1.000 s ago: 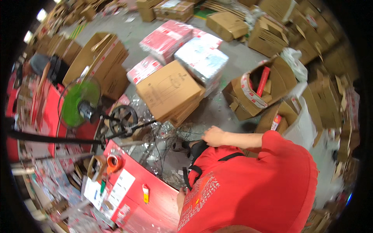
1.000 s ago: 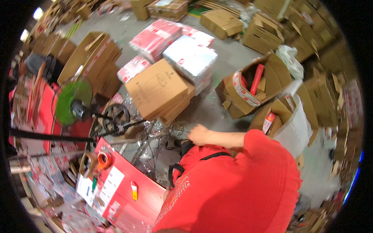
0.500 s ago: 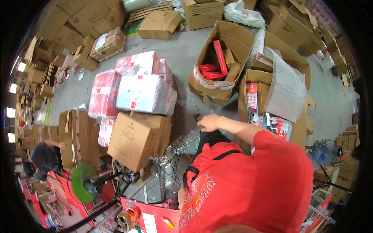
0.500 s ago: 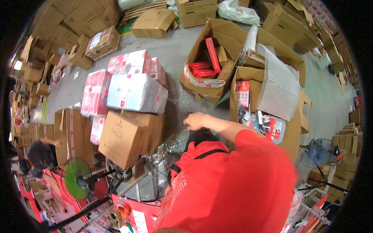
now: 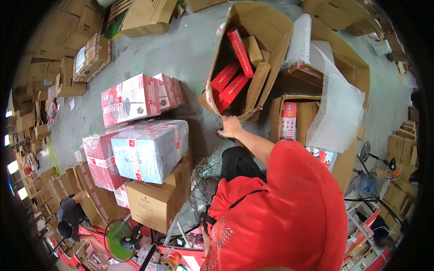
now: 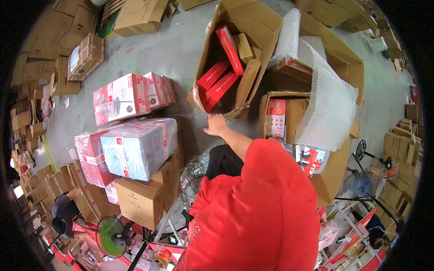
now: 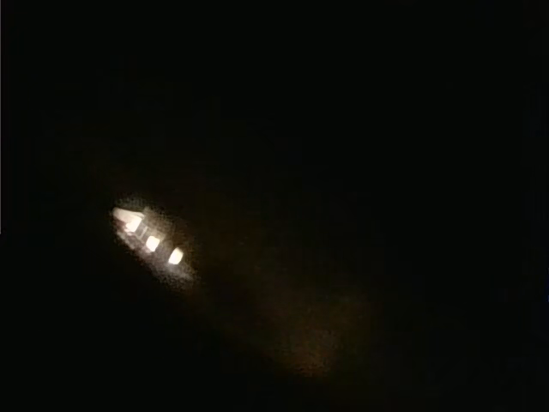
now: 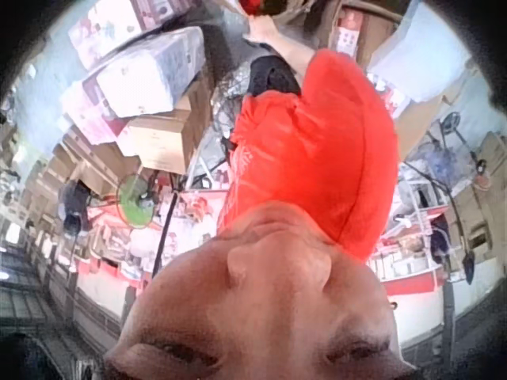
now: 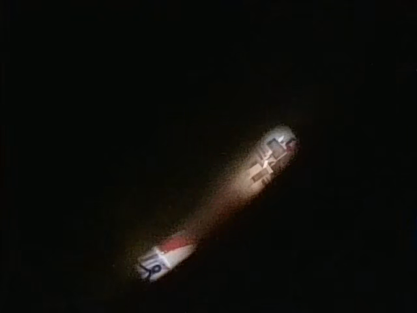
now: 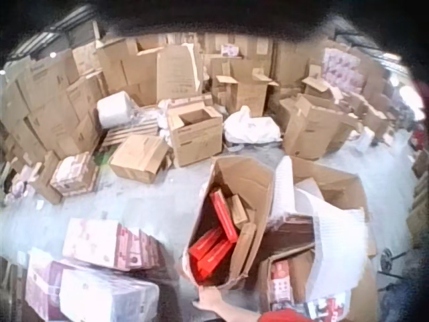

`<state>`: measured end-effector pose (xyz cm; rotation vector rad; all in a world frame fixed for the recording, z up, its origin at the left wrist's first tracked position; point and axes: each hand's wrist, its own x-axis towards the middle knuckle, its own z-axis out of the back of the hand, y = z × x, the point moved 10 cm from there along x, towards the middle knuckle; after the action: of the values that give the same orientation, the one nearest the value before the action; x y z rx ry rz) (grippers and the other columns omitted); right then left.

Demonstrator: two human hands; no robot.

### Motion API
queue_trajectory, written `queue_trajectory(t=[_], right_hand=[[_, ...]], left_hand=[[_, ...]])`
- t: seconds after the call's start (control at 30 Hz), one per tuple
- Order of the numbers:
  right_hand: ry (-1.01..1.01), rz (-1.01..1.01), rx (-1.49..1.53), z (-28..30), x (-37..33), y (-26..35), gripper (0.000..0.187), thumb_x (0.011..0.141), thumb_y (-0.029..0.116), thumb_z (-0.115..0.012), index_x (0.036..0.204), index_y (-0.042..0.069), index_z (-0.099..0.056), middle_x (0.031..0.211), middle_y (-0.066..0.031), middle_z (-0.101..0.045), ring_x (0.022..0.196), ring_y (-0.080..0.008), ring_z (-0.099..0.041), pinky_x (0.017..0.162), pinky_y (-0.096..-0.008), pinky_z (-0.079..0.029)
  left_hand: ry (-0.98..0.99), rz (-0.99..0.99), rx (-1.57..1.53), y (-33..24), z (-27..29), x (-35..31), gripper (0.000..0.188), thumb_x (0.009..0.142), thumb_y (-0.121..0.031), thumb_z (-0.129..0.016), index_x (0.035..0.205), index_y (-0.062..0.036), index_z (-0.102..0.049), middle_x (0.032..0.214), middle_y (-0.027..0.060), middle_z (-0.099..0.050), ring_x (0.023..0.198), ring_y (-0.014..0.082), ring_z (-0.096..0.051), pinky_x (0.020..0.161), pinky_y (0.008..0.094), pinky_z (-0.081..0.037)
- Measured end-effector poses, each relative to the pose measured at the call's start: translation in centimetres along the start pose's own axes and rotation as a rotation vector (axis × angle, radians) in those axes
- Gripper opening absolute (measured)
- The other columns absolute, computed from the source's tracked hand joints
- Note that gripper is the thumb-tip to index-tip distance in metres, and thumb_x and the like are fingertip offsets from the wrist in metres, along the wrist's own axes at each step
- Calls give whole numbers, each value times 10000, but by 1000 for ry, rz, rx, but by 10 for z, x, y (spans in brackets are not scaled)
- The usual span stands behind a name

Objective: The person wraps small cardboard boxes in bubble wrap on a red table. They cut the bubble wrap with a utility knife, fold it around each box, and seal it with tape. Finished packages are stacked on the table.

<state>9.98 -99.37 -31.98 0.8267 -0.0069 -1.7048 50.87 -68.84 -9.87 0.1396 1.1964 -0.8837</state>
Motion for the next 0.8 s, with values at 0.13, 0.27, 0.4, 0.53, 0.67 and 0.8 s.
queue_trajectory(t=[0.13, 0.27, 0.4, 0.53, 0.67, 0.8], right_hand=[[106, -28, -13, -15, -52, -13, 876, 790, 539, -846, 1373, -49, -562, 1277, -241, -723, 1247, -400, -672, 1120, -468, -480], [301, 15, -108, -25, -64, -29, 763, 827, 542, -824, 1329, -12, -671, 1218, -244, -768, 1169, -408, -741, 1034, -497, -581], [560, 205, -485, -33, -32, 12, 580, 871, 513, -785, 1191, 29, -805, 1200, -201, -793, 1137, -359, -772, 969, -480, -623], [606, 420, -545, -3, -34, 117, 390, 961, 392, -727, 1058, 29, -830, 1063, -165, -830, 1026, -333, -802, 889, -483, -629], [824, 603, -482, -8, -107, 248, 445, 1000, 432, -711, 888, 11, -803, 716, -115, -782, 826, -321, -806, 852, -458, -625], [766, 1178, -537, -33, -253, 383, 369, 986, 367, -732, 955, 3, -784, 865, -136, -807, 886, -312, -792, 841, -447, -614]], left_hand=[[1, 13, -34, -23, 3, -3, 517, 1037, -249, -657, 1504, -39, -585, 1301, 199, -756, 1218, 282, -706, 1041, 393, -531], [-35, 4, -113, -23, 4, -8, 517, 1039, -248, -661, 1505, -33, -588, 1317, 192, -752, 1234, 261, -696, 1058, 377, -521], [-141, -22, -232, 13, -9, -13, 518, 1041, -246, -665, 1505, -27, -592, 1332, 185, -748, 1250, 240, -686, 1075, 362, -510], [-260, -34, -654, 80, -57, -27, 450, 1102, -271, -618, 1474, -19, -609, 1333, 179, -750, 1237, 231, -694, 1062, 363, -522], [-396, 20, -658, 142, -108, -37, 478, 1145, -365, -566, 1450, 0, -612, 1310, 213, -749, 1226, 273, -715, 1052, 372, -536], [-481, 257, -749, 204, -186, -74, 537, 1136, -377, -580, 1494, 23, -574, 1355, 211, -726, 1279, 297, -692, 1073, 385, -535]])
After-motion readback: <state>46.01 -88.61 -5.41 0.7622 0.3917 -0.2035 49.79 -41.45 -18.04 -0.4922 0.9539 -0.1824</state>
